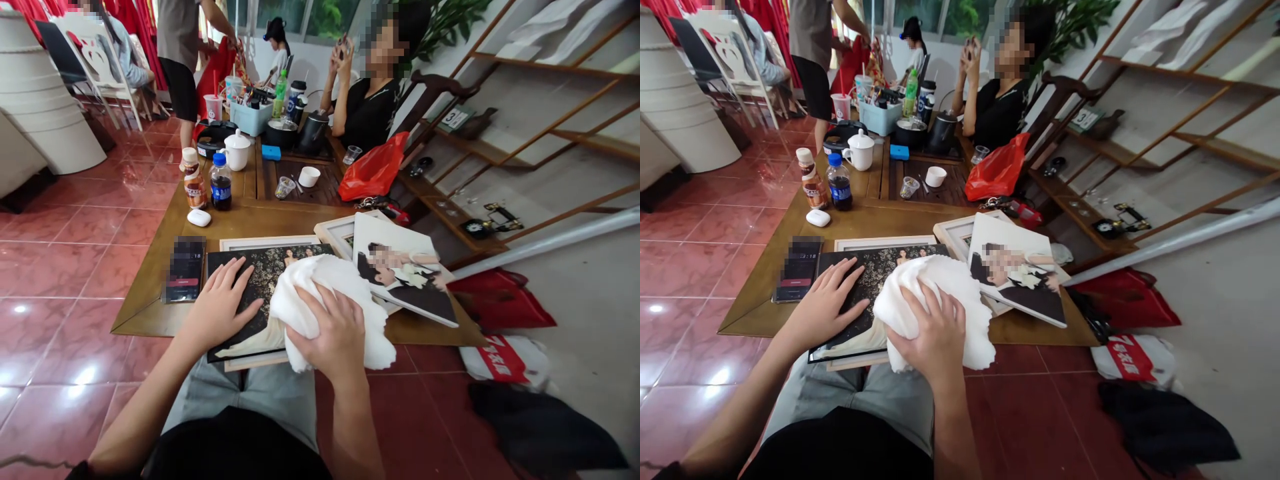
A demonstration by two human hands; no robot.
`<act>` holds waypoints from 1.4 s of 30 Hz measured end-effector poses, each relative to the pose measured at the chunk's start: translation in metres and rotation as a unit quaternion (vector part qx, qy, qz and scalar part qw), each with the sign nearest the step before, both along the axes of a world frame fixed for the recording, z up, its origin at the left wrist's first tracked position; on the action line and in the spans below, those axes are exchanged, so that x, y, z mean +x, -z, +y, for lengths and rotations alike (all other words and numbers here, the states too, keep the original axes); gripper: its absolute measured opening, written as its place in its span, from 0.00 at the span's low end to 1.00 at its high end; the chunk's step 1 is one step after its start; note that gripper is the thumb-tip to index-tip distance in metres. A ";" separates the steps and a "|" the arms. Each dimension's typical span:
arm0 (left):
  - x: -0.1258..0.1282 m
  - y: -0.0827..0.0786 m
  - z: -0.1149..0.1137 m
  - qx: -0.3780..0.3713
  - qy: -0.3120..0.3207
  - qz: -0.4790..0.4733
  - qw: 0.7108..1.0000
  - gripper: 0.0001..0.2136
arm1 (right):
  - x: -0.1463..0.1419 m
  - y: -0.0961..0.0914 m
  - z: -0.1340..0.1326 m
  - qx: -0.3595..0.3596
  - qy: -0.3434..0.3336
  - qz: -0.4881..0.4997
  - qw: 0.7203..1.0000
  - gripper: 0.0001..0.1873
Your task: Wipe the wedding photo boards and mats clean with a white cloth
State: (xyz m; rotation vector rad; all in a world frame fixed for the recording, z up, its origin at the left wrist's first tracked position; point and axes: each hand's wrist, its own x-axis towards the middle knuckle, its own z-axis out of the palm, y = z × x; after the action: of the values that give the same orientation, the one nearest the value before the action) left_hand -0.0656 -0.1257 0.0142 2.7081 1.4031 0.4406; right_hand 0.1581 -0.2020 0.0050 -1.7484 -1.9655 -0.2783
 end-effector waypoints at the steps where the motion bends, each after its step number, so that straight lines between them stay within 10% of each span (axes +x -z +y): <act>1: -0.002 0.002 -0.004 -0.008 0.000 -0.001 1.000 0.30 | 0.000 -0.001 0.000 -0.001 0.002 0.001 1.000 0.27; 19: -0.008 0.003 -0.002 -0.036 0.016 -0.012 0.999 0.29 | -0.008 -0.022 0.046 -0.135 -0.139 0.001 0.981 0.33; 29: -0.006 0.004 -0.004 -0.044 -0.002 -0.028 0.999 0.29 | 0.018 -0.009 0.065 -0.085 -0.015 -0.017 0.996 0.29; 42: -0.004 0.004 -0.007 -0.039 -0.017 -0.050 0.998 0.28 | 0.027 -0.002 -0.010 -0.055 -0.034 -0.057 0.996 0.30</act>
State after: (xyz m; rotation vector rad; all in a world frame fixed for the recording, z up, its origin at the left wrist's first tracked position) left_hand -0.0692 -0.1326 0.0097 2.5674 1.4102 0.5039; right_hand 0.1854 -0.2118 0.0069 -1.7631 -2.1538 -0.2556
